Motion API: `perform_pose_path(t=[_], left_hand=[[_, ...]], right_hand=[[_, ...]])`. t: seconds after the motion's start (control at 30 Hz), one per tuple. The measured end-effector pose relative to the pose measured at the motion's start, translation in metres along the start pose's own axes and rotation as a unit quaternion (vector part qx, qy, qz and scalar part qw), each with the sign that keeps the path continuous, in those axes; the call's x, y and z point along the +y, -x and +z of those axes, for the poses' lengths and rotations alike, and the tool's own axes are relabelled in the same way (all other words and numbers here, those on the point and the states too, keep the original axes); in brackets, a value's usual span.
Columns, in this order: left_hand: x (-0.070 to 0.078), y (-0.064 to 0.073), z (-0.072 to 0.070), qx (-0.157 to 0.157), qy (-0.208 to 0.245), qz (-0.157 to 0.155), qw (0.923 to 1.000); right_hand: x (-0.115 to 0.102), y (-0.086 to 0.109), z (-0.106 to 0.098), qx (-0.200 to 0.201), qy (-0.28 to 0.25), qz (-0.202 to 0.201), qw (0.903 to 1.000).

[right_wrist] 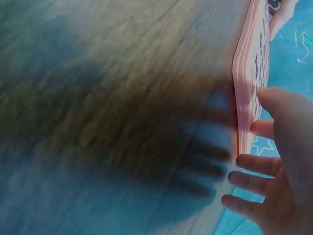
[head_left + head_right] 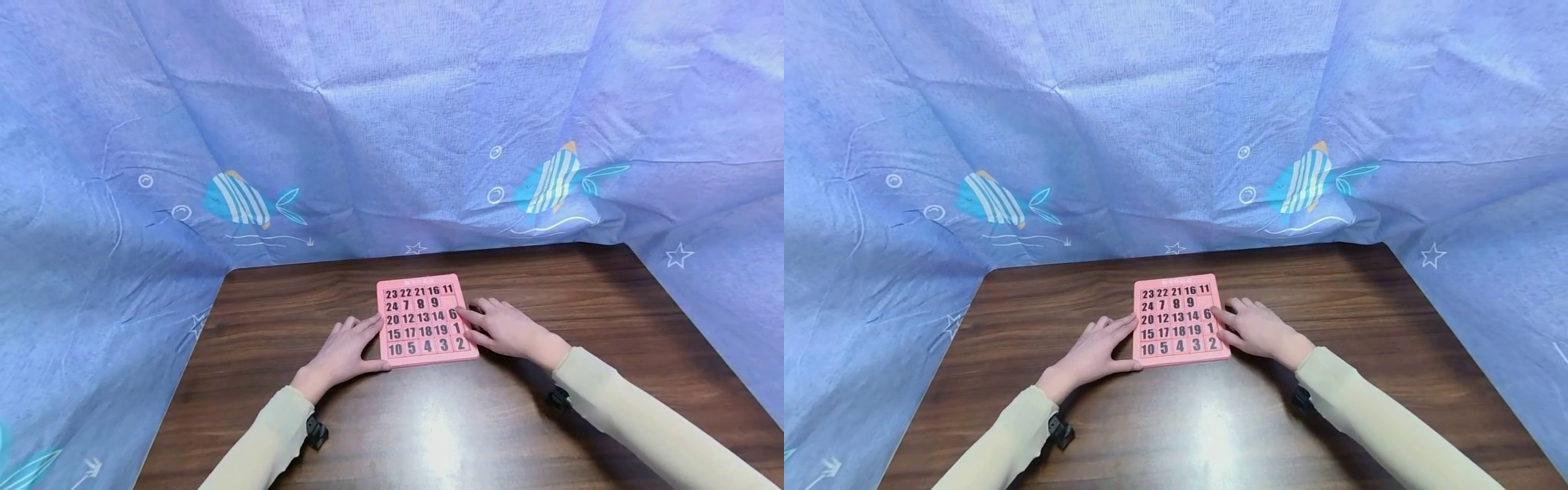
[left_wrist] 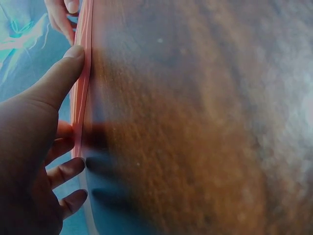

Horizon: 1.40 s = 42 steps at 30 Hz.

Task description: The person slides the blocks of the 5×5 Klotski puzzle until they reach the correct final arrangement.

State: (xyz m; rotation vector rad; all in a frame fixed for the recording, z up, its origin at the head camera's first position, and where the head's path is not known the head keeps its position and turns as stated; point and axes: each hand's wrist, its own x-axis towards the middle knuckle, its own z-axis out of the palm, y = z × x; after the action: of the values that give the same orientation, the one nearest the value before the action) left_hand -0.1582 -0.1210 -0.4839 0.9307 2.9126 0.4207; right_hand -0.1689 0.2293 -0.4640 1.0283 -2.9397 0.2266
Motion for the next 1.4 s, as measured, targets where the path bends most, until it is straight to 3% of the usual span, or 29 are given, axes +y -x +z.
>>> perform_pose_path(t=[0.27,0.6,0.87,1.17,1.4], left_hand=[[-0.001,0.0,0.0,-0.003,-0.003,-0.003,1.0],[0.0,0.0,0.001,-0.002,-0.012,0.001,0.9999],[0.001,0.0,0.0,0.001,-0.002,0.001,1.0],[0.001,0.0,0.001,0.004,0.001,-0.002,1.0],[0.001,0.001,0.001,0.006,0.003,-0.001,1.0]], right_hand=[[0.011,-0.024,0.006,0.045,-0.005,-0.005,0.999],[0.021,-0.045,0.007,0.013,0.005,0.036,0.9993],[0.017,-0.043,0.004,-0.011,0.0,0.042,0.9991],[0.006,-0.028,0.0,-0.037,-0.001,0.028,0.9989],[0.003,-0.03,0.003,-0.005,0.0,0.027,0.9996]])
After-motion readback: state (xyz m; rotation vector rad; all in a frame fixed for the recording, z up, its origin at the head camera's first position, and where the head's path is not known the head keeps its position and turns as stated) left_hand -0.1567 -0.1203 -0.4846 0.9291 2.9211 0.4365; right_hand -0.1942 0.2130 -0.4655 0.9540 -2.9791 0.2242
